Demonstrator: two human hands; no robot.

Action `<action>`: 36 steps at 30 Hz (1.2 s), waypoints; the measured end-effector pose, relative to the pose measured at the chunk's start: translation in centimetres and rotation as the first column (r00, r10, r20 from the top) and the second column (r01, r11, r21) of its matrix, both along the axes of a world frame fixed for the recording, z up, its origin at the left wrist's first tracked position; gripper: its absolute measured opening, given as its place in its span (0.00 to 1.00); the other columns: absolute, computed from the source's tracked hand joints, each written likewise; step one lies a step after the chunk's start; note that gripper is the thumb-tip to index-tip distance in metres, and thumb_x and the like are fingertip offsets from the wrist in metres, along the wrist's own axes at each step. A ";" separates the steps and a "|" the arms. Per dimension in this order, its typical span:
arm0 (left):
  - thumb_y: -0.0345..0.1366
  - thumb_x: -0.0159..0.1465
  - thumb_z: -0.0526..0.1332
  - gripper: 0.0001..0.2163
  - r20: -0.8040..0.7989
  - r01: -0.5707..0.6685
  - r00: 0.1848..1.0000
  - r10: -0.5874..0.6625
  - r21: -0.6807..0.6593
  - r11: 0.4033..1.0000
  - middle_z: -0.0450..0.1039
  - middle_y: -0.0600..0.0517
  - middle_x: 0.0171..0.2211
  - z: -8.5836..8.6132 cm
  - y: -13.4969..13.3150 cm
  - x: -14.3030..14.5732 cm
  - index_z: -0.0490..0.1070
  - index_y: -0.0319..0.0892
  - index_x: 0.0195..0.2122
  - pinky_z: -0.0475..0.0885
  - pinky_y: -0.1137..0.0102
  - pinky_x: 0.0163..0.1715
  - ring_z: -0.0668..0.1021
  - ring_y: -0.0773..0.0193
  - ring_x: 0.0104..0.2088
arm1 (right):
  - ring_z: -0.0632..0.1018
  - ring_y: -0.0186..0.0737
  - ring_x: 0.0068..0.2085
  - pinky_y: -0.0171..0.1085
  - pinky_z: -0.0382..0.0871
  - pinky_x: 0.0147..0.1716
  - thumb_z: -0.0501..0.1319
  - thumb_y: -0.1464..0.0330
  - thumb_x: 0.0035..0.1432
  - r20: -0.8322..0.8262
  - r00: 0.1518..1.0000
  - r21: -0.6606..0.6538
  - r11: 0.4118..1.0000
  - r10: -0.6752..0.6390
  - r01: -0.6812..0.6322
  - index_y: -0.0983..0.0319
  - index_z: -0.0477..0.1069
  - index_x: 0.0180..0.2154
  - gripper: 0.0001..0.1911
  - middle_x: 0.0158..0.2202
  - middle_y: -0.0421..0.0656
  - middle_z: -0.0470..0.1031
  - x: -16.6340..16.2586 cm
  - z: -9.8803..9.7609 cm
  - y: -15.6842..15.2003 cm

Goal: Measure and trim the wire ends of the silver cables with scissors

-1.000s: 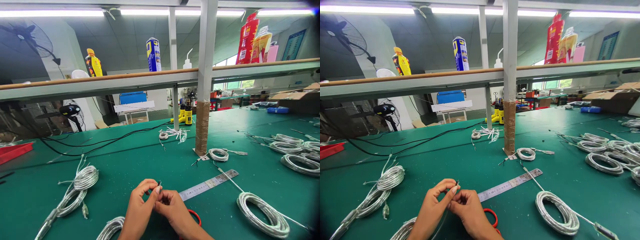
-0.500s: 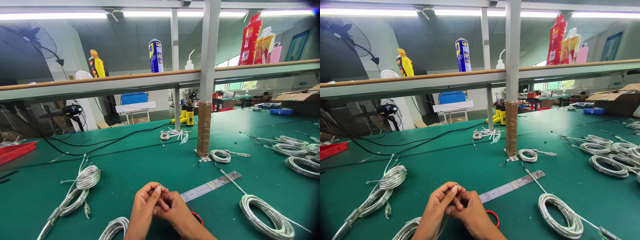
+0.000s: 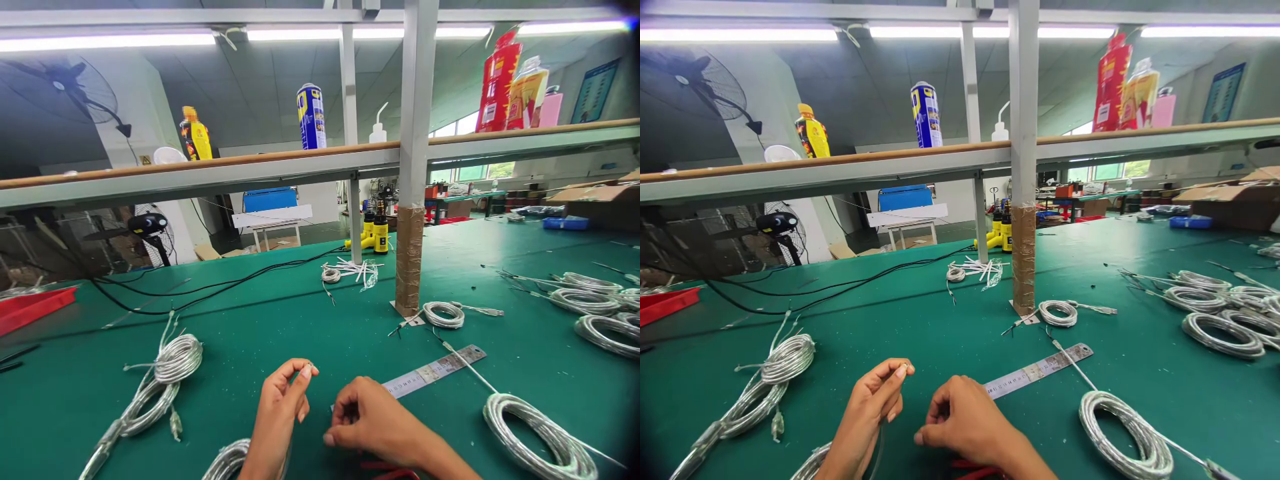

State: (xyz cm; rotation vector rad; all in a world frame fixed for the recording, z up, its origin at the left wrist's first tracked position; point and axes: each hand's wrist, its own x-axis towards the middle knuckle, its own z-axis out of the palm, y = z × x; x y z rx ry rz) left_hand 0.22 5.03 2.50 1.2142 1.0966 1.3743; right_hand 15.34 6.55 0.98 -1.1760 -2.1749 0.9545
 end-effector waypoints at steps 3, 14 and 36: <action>0.44 0.55 0.58 0.12 -0.069 0.003 0.998 -0.002 0.014 1.000 0.46 0.64 0.12 0.0 0.0 0.0 0.66 0.39 0.27 0.46 0.77 0.13 0.50 0.76 0.13 | 0.68 0.32 0.20 0.33 0.57 0.27 0.66 0.71 0.34 0.292 0.956 0.095 0.994 0.022 -0.052 0.62 0.72 0.17 0.03 0.16 0.36 0.70 1.5 1.9 -0.6; 0.49 0.54 0.56 0.16 -0.155 -0.013 0.988 0.018 0.032 0.999 0.47 0.63 0.13 0.5 0.1 -0.3 0.66 0.39 0.26 0.43 0.77 0.13 0.50 0.77 0.12 | 0.74 0.45 0.34 0.37 0.58 0.36 0.59 0.74 0.39 0.612 0.791 0.168 0.977 0.004 -0.135 0.64 0.73 0.29 0.10 0.31 0.48 0.75 0.3 3.4 -2.8; 0.47 0.55 0.56 0.13 -0.128 0.111 0.986 -0.107 0.022 0.994 0.45 0.64 0.12 0.4 -0.1 -0.3 0.64 0.41 0.24 0.44 0.78 0.11 0.48 0.76 0.12 | 0.63 0.34 0.25 0.31 0.49 0.24 0.54 0.54 0.50 0.036 0.954 0.322 0.907 -0.298 0.272 0.60 0.56 0.22 0.17 0.20 0.36 0.65 -0.4 1.8 -0.9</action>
